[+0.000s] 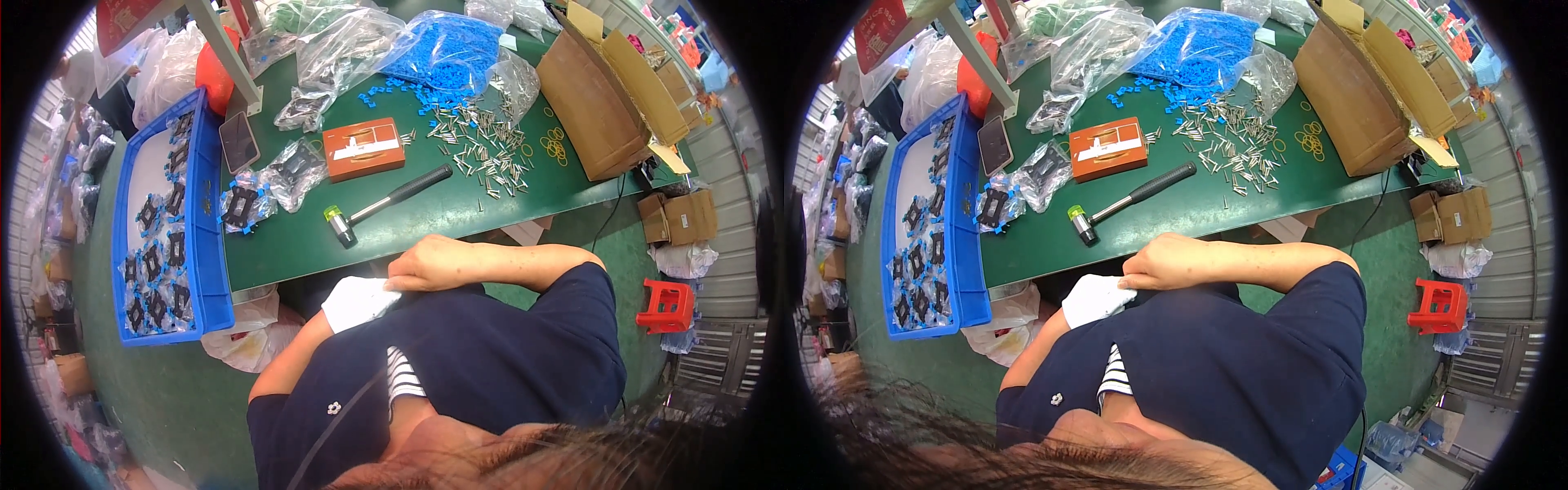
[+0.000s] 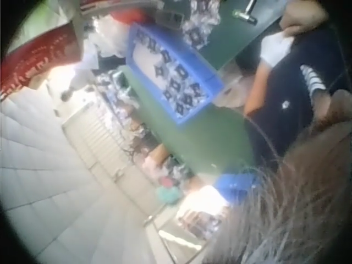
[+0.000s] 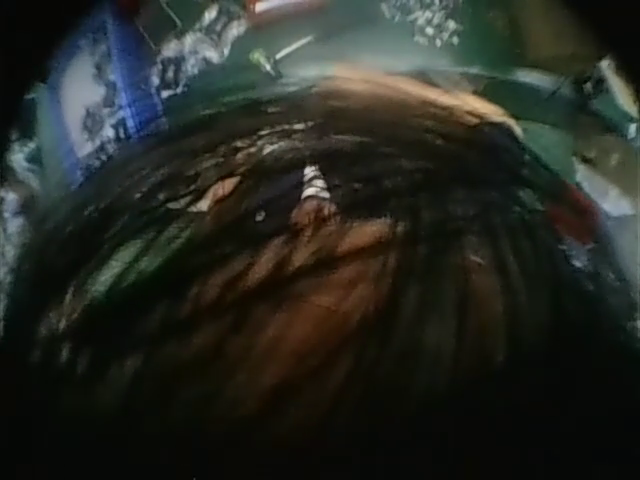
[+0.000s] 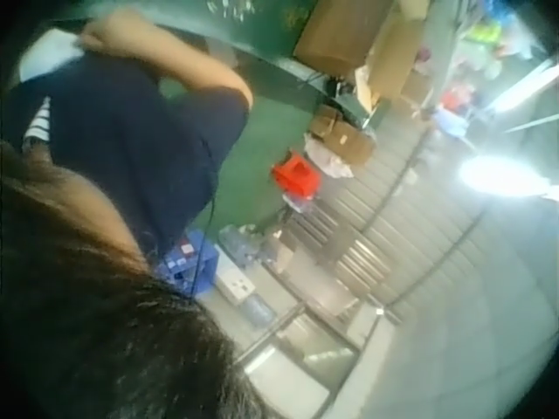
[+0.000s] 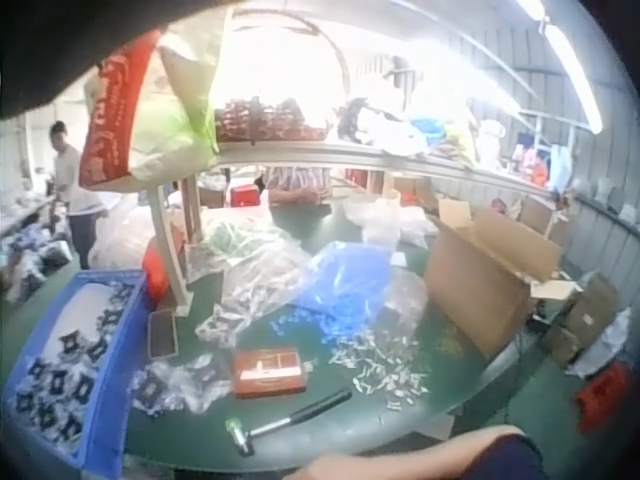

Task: The person assembles small electronic components and places them into individual plastic bags by hand.

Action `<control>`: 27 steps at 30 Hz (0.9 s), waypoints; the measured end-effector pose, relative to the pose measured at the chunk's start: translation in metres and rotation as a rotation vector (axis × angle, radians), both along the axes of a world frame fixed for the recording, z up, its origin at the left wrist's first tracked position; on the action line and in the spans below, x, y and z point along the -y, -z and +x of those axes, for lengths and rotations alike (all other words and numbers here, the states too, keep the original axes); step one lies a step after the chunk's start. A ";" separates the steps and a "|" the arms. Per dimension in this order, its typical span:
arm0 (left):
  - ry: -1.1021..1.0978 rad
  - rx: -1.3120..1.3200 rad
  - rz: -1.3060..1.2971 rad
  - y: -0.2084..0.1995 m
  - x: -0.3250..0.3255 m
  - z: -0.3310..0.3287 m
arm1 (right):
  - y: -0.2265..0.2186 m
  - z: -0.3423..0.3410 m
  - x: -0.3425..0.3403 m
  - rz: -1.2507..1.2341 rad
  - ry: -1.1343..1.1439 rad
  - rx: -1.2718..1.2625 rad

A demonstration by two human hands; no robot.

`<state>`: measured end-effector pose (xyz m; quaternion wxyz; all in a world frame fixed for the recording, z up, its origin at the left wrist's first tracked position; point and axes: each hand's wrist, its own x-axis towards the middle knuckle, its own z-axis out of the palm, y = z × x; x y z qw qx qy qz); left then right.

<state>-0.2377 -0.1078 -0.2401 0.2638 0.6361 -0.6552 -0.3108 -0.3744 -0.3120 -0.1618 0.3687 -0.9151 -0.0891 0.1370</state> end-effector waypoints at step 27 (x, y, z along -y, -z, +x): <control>0.080 0.263 -0.099 -0.022 0.002 -0.003 | -0.014 -0.002 0.009 0.119 -0.042 -0.145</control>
